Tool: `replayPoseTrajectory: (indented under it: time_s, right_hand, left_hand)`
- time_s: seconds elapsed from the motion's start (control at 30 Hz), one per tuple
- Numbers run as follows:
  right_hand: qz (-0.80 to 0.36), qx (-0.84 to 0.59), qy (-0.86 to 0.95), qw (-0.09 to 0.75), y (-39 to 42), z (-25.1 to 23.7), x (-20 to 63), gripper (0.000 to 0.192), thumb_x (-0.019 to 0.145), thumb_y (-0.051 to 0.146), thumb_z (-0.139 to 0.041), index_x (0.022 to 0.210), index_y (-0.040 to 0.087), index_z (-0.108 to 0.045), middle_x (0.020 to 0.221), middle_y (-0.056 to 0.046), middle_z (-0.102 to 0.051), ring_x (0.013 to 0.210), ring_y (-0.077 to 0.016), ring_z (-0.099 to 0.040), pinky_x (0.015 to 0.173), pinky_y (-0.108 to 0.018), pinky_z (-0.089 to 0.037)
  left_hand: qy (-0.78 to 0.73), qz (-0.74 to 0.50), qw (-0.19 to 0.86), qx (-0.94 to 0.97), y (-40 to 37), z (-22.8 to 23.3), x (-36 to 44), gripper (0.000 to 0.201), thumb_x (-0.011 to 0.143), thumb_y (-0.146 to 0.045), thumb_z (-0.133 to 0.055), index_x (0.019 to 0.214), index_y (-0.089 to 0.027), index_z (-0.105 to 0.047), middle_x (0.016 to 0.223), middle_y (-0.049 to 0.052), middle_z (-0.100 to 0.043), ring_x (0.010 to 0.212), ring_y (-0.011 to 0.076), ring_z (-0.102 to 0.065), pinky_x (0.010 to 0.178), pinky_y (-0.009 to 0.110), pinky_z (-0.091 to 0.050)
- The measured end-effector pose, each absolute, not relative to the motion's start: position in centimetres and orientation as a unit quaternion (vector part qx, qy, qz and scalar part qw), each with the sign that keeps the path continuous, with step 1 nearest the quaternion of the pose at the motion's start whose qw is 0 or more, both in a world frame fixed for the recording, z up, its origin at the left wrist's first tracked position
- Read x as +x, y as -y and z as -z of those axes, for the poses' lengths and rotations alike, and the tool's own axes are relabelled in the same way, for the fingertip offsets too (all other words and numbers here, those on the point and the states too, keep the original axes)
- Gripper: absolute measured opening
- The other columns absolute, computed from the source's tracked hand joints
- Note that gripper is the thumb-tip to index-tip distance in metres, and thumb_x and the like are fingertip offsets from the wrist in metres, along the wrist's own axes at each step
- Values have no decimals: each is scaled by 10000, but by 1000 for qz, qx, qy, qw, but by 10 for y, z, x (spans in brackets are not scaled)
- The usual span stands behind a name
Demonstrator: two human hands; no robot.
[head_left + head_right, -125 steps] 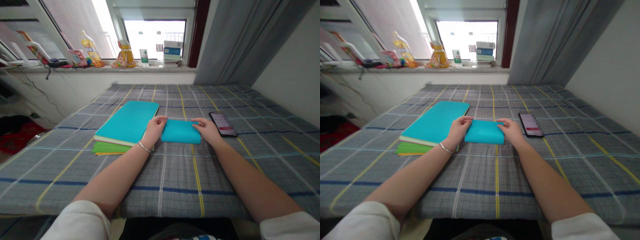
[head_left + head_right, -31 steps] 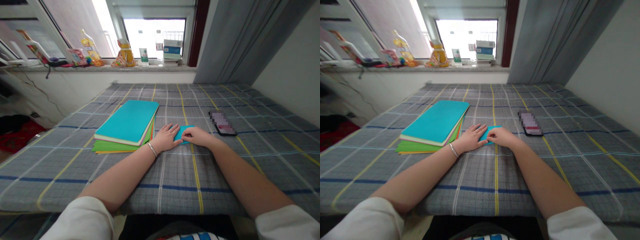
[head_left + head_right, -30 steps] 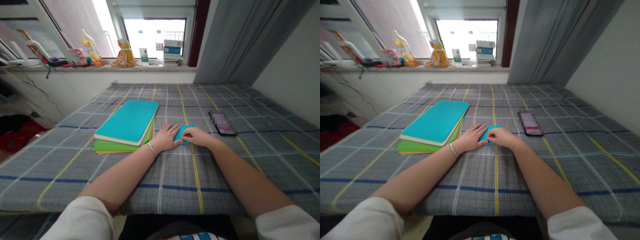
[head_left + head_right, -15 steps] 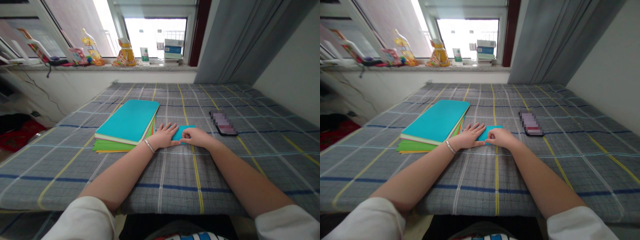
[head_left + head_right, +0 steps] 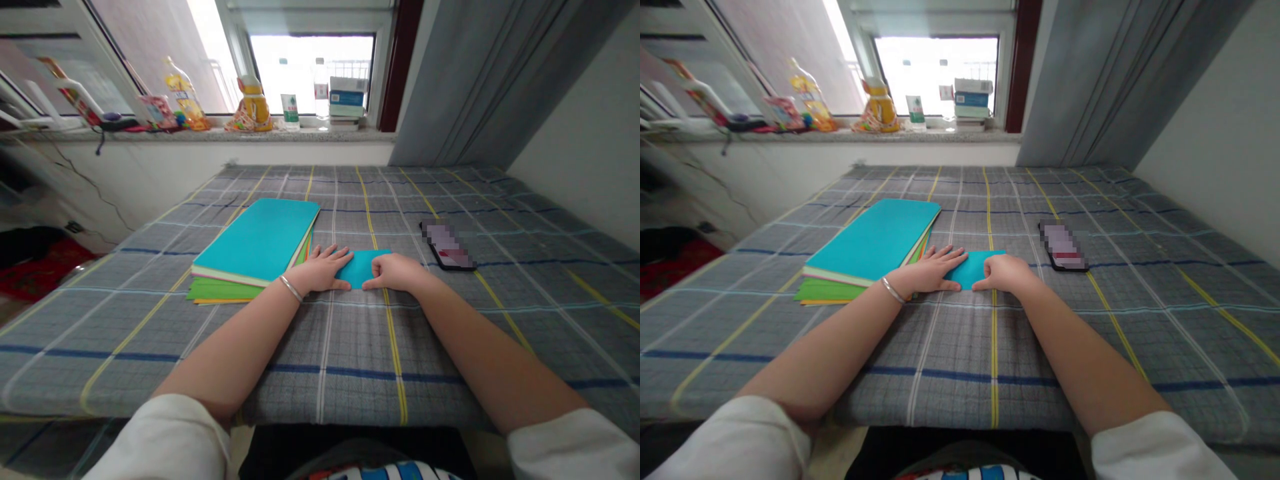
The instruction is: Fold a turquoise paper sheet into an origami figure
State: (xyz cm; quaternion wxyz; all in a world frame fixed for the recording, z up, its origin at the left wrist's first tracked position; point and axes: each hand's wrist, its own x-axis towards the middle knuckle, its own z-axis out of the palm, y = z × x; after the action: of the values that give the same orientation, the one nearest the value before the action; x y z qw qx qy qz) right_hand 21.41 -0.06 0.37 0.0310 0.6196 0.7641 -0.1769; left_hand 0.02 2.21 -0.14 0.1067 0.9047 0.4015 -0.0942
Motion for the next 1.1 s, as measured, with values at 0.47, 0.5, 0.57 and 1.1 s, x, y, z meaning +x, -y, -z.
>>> replayPoseTrajectory:
  time_s: [0.47, 0.5, 0.57, 1.1]
  right_hand:
    - [203, 658, -723, 64, -6, -1, 253, 412, 589, 556, -781, 755, 239, -578, 739, -9, -652, 668, -197, -590, 507, -306, -314]
    - [208, 656, -722, 62, -7, 0, 255, 408, 582, 548, -790, 740, 238, -575, 727, -7, -648, 655, -194, -586, 503, -306, -311]
    - [216, 655, -721, 62, -8, 1, 259, 399, 571, 526, -805, 711, 235, -569, 706, -4, -643, 633, -189, -579, 499, -304, -307]
    - [292, 633, -717, 36, 2, -7, 273, 227, 660, 286, -758, 723, 211, -553, 667, 30, -590, 603, -136, -531, 514, -262, -324]
  left_hand:
    - [-388, 75, 129, 909, -31, -7, -23, 891, 786, -507, -672, 1539, -259, -264, 1611, 91, -200, 1489, 411, -8, 1155, 614, -152]
    - [-387, 71, 130, 910, -32, -7, -25, 883, 783, -493, -680, 1535, -270, -276, 1610, 79, -209, 1490, 409, -1, 1156, 612, -155]
    - [-384, 64, 132, 911, -32, -6, -28, 872, 778, -485, -690, 1528, -296, -289, 1608, 57, -221, 1490, 405, 8, 1156, 621, -143]
    - [-389, 76, 159, 904, -33, -11, -35, 824, 803, -402, -659, 1528, -322, -275, 1616, 9, -201, 1496, 382, -60, 1177, 597, -86]
